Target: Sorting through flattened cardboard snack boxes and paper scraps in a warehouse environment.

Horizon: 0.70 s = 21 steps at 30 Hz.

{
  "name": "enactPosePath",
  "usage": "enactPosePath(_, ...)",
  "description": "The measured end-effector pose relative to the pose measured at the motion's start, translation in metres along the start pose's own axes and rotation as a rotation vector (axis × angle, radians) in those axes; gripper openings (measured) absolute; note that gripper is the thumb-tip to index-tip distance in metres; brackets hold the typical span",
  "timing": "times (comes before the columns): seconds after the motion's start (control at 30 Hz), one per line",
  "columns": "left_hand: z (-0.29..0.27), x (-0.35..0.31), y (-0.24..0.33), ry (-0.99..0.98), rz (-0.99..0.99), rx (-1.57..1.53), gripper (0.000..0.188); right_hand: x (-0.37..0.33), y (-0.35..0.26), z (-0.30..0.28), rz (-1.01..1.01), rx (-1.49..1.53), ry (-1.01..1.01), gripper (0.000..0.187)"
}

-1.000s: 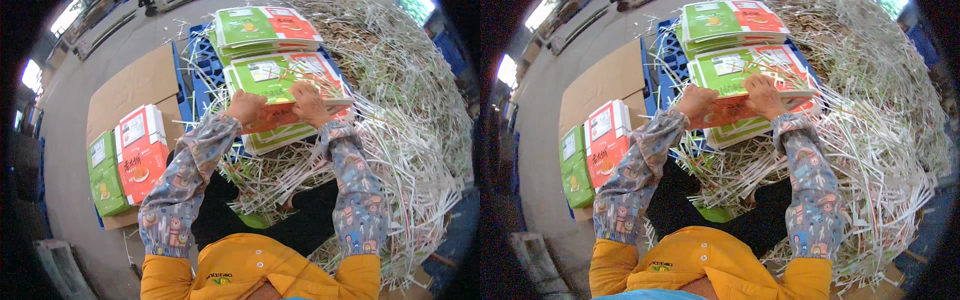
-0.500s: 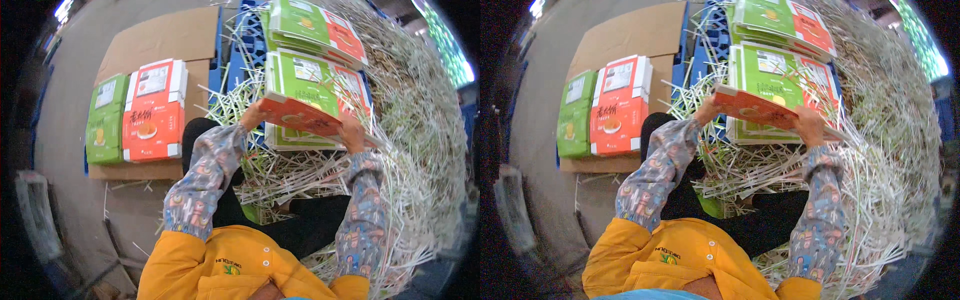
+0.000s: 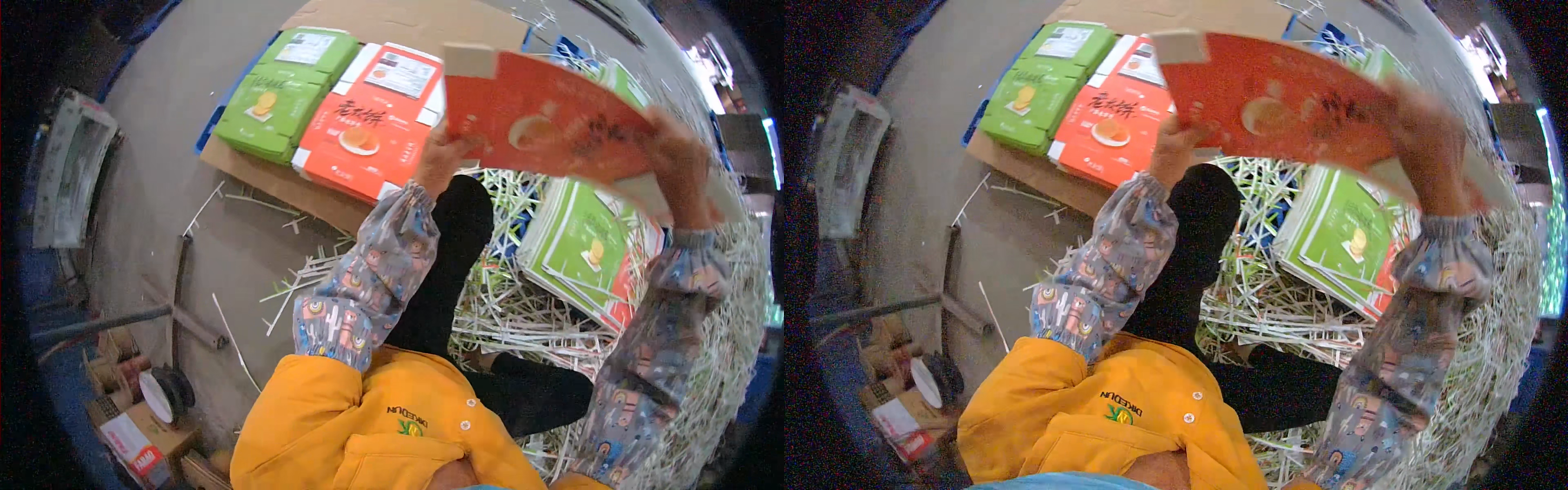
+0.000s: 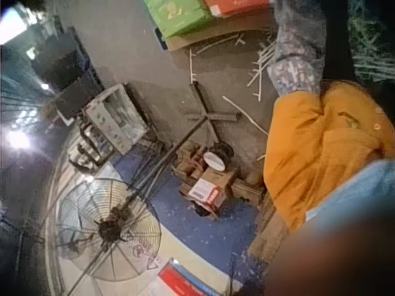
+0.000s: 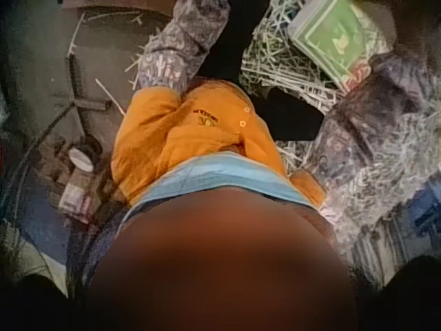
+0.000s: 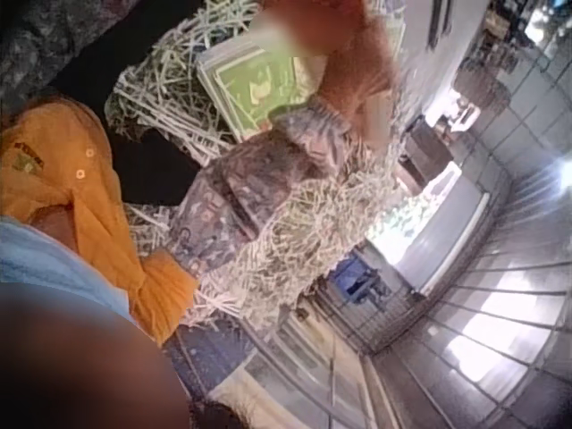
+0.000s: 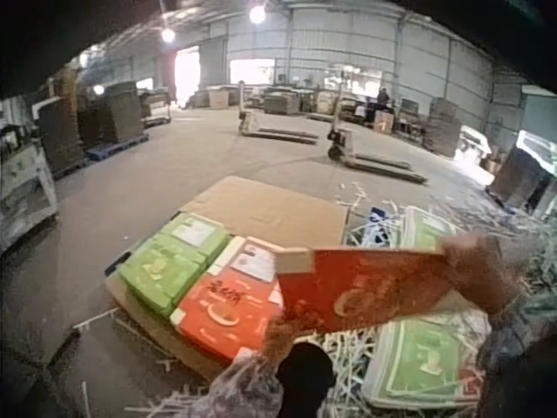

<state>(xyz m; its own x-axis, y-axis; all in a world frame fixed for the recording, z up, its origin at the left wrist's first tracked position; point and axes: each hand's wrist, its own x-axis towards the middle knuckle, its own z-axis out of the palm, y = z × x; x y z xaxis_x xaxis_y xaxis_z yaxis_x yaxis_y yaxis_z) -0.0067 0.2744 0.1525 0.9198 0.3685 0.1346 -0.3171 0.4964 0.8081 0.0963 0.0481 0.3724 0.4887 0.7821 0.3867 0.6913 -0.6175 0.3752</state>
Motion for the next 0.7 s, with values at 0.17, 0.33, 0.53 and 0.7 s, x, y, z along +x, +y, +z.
enactPosePath(0.17, -0.052, -0.027, 0.072, 0.332, 0.258, 0.027, 0.022, 0.077, -0.088, -0.060, -0.242, 0.019, 0.514, 0.022)
enactPosePath(0.33, -0.098, -0.041, 0.045, 0.626, 0.244, 0.197, 0.028, 0.036, -0.100, -0.005, -0.113, 0.364, 0.435, 0.011)
enactPosePath(0.53, -0.200, -0.040, -0.045, 1.032, 0.015, -0.160, 0.029, -0.063, -0.124, 0.089, 0.106, 0.604, 0.090, 0.010)
enactPosePath(0.7, -0.204, -0.042, -0.054, 1.111, -0.061, -0.208, 0.032, -0.133, -0.122, 0.114, 0.229, 0.641, -0.062, 0.010)
